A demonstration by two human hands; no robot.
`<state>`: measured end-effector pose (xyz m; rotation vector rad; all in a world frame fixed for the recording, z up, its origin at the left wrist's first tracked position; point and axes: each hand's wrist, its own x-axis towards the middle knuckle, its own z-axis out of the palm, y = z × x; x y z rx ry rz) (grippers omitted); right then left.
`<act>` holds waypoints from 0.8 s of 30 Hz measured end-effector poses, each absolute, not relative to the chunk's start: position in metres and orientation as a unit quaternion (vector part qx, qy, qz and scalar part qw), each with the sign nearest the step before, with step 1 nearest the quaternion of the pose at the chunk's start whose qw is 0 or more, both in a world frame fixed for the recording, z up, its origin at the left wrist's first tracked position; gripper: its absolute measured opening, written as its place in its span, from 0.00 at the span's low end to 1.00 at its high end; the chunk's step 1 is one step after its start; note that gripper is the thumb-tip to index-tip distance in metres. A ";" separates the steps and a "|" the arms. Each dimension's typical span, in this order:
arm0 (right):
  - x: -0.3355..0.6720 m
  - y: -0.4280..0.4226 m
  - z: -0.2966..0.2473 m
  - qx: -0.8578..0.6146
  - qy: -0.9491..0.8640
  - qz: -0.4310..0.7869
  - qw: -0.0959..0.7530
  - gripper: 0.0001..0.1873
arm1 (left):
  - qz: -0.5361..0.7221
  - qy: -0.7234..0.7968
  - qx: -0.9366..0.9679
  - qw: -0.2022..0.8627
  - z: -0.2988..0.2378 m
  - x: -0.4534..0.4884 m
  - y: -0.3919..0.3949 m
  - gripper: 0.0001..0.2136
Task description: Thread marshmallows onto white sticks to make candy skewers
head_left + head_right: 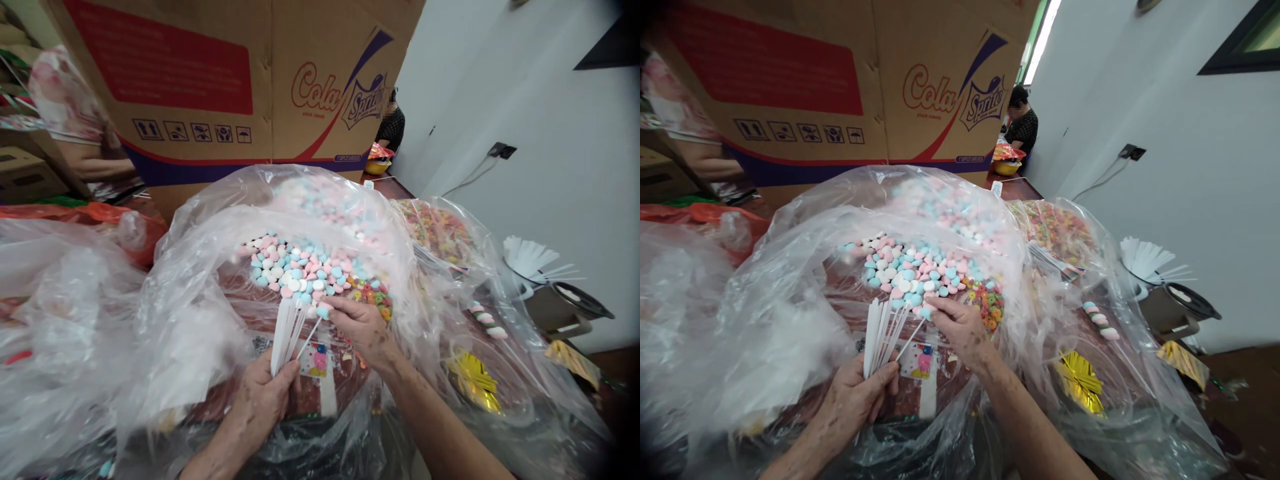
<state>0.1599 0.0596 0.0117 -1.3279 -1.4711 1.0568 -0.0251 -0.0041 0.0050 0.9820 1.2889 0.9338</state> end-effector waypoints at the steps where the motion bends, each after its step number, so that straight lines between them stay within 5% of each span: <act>1: 0.159 0.058 0.010 -0.535 -0.604 0.404 0.430 0.16 | 0.403 0.551 0.424 0.595 0.004 -0.025 -0.004 0.17; 12: 0.145 0.041 0.008 -0.427 -0.785 0.172 0.414 0.16 | 0.435 0.538 0.459 0.558 -0.027 -0.033 -0.006 0.14; 20: 0.150 0.031 0.032 -0.475 -0.789 0.243 0.303 0.17 | 0.429 0.560 0.430 0.563 -0.020 -0.030 -0.003 0.17; 24: 0.199 0.065 0.051 -0.626 -0.760 0.094 0.145 0.14 | 0.437 0.566 0.404 0.570 -0.011 -0.026 -0.003 0.18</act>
